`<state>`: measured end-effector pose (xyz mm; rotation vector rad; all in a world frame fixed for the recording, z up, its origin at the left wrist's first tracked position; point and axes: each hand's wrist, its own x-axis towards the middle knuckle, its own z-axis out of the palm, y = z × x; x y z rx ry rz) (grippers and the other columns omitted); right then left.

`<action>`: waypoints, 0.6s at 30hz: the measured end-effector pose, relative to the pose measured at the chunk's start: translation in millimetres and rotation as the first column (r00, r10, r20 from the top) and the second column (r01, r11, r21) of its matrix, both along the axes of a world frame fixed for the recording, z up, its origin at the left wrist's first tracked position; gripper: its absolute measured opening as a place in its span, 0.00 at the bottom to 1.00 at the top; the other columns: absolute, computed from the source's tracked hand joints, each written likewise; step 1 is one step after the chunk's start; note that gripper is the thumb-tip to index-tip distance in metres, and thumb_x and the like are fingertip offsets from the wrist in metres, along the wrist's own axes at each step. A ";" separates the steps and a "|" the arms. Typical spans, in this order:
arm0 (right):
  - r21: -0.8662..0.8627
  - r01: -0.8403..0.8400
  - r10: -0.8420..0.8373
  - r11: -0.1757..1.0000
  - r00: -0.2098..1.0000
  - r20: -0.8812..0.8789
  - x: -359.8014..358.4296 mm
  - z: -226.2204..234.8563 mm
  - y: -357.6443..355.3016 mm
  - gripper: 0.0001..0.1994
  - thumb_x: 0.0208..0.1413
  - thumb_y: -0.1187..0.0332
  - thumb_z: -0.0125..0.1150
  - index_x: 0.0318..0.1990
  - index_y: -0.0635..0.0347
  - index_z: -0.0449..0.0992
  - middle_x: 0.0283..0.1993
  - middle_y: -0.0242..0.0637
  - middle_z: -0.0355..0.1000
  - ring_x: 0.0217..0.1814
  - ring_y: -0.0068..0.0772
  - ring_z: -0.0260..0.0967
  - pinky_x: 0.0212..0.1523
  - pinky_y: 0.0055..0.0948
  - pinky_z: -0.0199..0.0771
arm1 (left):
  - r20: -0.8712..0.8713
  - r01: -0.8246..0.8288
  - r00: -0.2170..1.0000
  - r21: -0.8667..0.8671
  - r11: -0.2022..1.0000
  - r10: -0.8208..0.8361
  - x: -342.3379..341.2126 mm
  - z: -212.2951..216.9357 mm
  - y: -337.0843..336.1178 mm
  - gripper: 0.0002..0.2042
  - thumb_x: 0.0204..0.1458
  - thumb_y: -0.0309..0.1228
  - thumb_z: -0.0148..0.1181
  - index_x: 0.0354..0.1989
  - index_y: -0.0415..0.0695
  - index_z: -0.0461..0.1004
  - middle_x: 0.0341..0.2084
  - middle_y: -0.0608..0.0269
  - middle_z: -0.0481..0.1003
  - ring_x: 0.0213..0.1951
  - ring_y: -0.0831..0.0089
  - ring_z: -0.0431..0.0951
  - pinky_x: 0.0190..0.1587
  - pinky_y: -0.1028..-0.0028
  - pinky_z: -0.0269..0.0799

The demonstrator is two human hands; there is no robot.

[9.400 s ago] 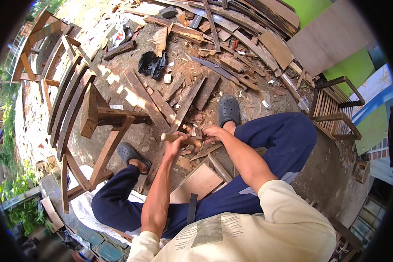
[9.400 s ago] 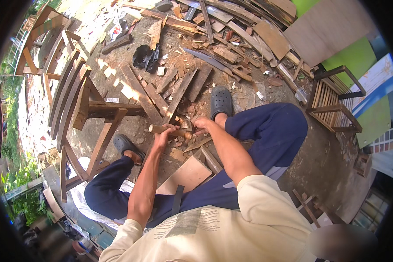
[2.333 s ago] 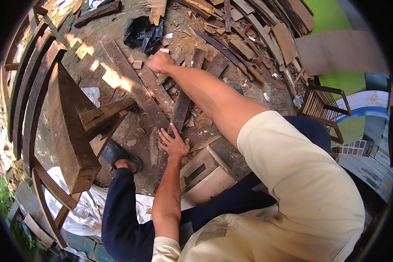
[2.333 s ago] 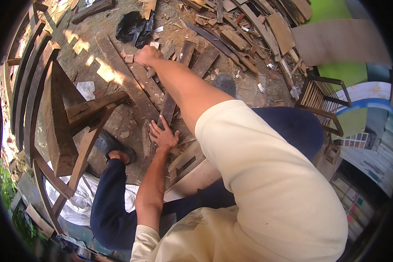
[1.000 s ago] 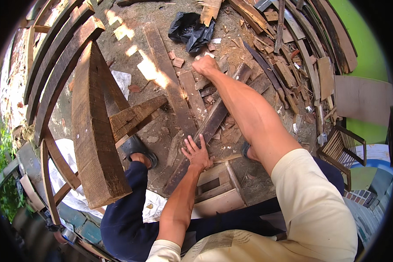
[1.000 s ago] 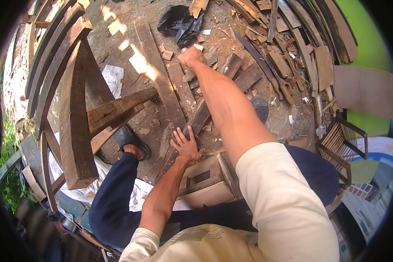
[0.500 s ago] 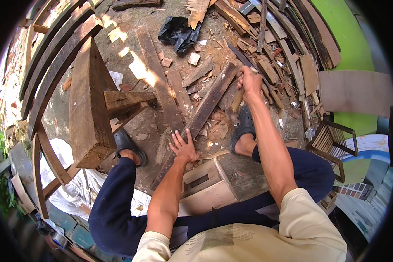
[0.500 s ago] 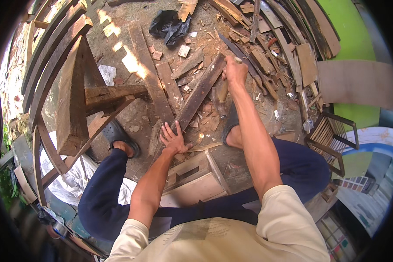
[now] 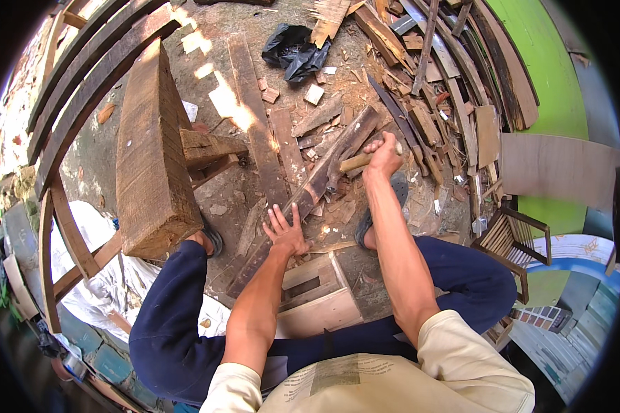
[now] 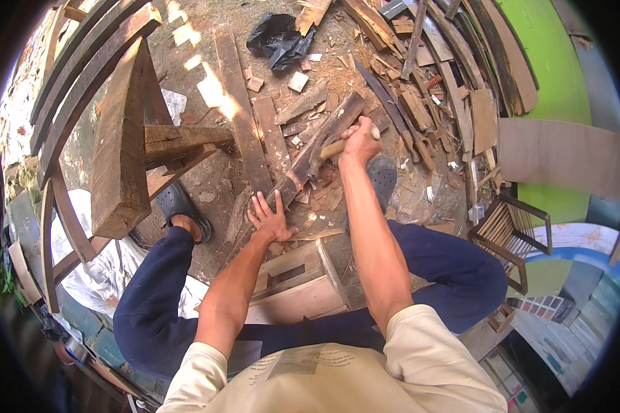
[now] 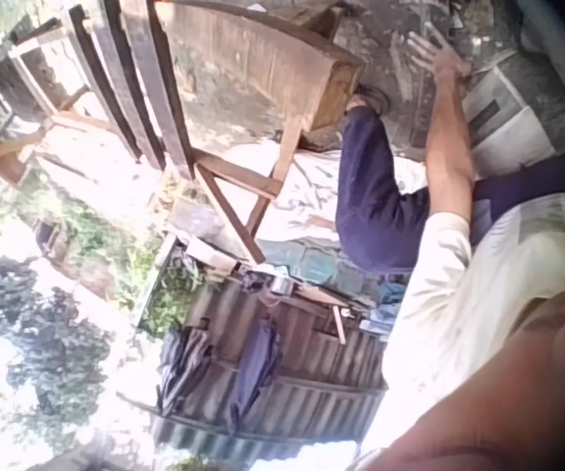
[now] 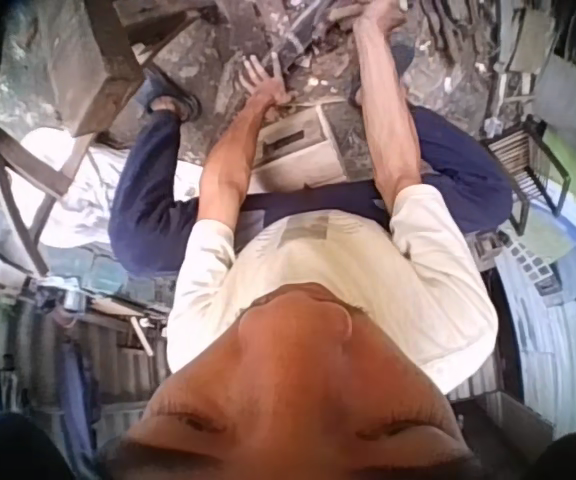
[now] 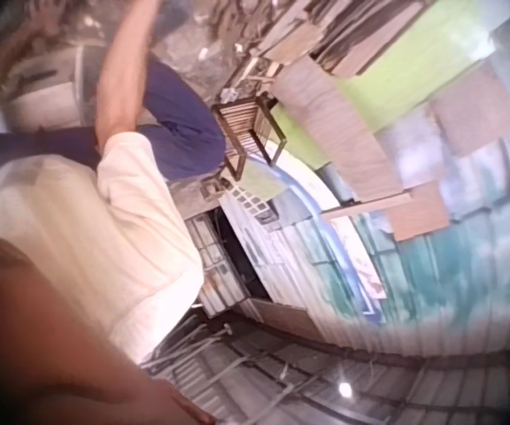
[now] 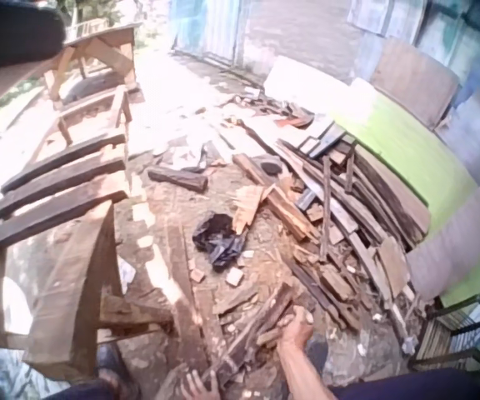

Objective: The person sits on the ground and repeatedly strikes a piece of wood with a small axe to break it into smaller pieces. The person adjusts the wood position between strikes and continues chopping until the wood is fragmented.

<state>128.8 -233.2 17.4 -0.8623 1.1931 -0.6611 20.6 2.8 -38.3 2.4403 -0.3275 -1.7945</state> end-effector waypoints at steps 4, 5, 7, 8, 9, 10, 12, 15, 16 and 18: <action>-0.139 -0.003 0.019 0.990 0.993 0.118 -30.2 3.4 43.1 0.10 0.58 0.69 0.60 0.27 0.58 0.67 0.22 0.31 0.65 0.24 0.26 0.65 0.32 0.31 0.70 | 0.004 -0.004 1.000 -0.006 1.000 0.004 -0.1 0.3 0.5 0.64 0.46 0.59 0.65 0.72 0.52 0.13 0.67 0.30 0.10 0.70 0.37 0.10 0.65 0.33 0.19; -0.184 -0.006 0.024 0.983 0.995 0.100 -34.1 4.9 48.7 0.09 0.58 0.69 0.61 0.28 0.58 0.68 0.23 0.31 0.66 0.26 0.27 0.67 0.35 0.31 0.71 | 0.008 -0.002 1.000 -0.012 1.000 0.002 0.5 0.9 0.9 0.64 0.46 0.59 0.66 0.72 0.52 0.14 0.67 0.31 0.10 0.70 0.37 0.10 0.65 0.33 0.19; -0.247 -0.078 0.089 0.966 0.995 0.035 -41.5 5.8 50.0 0.09 0.59 0.68 0.61 0.30 0.59 0.69 0.25 0.31 0.69 0.29 0.28 0.69 0.40 0.32 0.72 | 0.012 0.002 1.000 -0.025 1.000 -0.002 -0.1 3.2 2.6 0.64 0.46 0.60 0.65 0.72 0.52 0.14 0.67 0.30 0.10 0.70 0.37 0.10 0.66 0.33 0.20; -0.261 -0.141 0.142 0.955 0.990 -0.014 -44.7 5.9 49.9 0.10 0.60 0.66 0.61 0.30 0.59 0.69 0.25 0.32 0.70 0.30 0.29 0.70 0.42 0.33 0.73 | 0.011 0.011 1.000 -0.030 0.999 -0.011 -1.0 2.1 4.9 0.64 0.46 0.60 0.65 0.72 0.51 0.14 0.67 0.29 0.10 0.70 0.37 0.10 0.66 0.33 0.20; -0.275 -0.209 0.201 0.939 0.978 -0.057 -46.4 5.0 48.6 0.10 0.60 0.65 0.62 0.30 0.59 0.70 0.26 0.32 0.71 0.31 0.30 0.71 0.44 0.33 0.73 | 0.017 0.013 1.000 -0.037 0.999 -0.012 0.2 2.2 6.9 0.65 0.45 0.61 0.65 0.72 0.50 0.14 0.67 0.28 0.10 0.69 0.37 0.10 0.66 0.34 0.21; -0.296 -0.310 0.289 0.904 0.951 -0.113 -48.3 5.1 40.1 0.12 0.61 0.62 0.62 0.31 0.60 0.72 0.27 0.33 0.72 0.35 0.29 0.73 0.44 0.32 0.72 | 0.026 0.008 1.000 -0.040 0.999 -0.006 1.8 2.9 6.1 0.66 0.45 0.62 0.65 0.72 0.52 0.13 0.67 0.30 0.10 0.70 0.37 0.10 0.66 0.33 0.21; -0.300 -0.407 0.337 0.863 0.905 -0.259 -47.7 7.8 35.6 0.12 0.62 0.63 0.61 0.31 0.60 0.74 0.28 0.33 0.75 0.33 0.25 0.71 0.42 0.29 0.71 | 0.044 -0.018 0.999 -0.049 0.999 0.020 0.2 0.1 7.3 0.65 0.44 0.61 0.66 0.72 0.55 0.14 0.68 0.33 0.10 0.70 0.39 0.10 0.66 0.33 0.20; -0.191 -0.562 0.511 0.805 0.819 -0.260 -46.3 14.5 26.8 0.12 0.63 0.60 0.60 0.35 0.61 0.76 0.33 0.32 0.77 0.36 0.22 0.70 0.41 0.26 0.70 | 0.057 -0.035 0.998 -0.049 0.998 0.037 2.7 0.2 7.6 0.65 0.44 0.62 0.66 0.72 0.58 0.13 0.68 0.36 0.09 0.70 0.41 0.09 0.66 0.33 0.19; -0.147 -0.632 0.597 0.761 0.771 -0.222 -52.8 0.6 10.3 0.13 0.63 0.59 0.59 0.36 0.61 0.76 0.35 0.32 0.77 0.37 0.22 0.69 0.41 0.26 0.70 | 0.068 -0.033 0.997 -0.052 0.998 0.036 0.7 -1.7 6.9 0.65 0.44 0.62 0.66 0.72 0.59 0.13 0.68 0.36 0.09 0.70 0.42 0.09 0.66 0.33 0.18; 0.073 -0.869 0.870 0.490 0.492 0.018 -55.3 -1.4 -33.8 0.14 0.63 0.57 0.58 0.40 0.61 0.75 0.39 0.35 0.77 0.41 0.23 0.69 0.44 0.27 0.70 | 0.073 -0.042 0.996 -0.054 0.998 0.046 -2.2 -2.0 4.4 0.65 0.43 0.63 0.65 0.72 0.59 0.13 0.68 0.37 0.09 0.70 0.43 0.09 0.66 0.33 0.18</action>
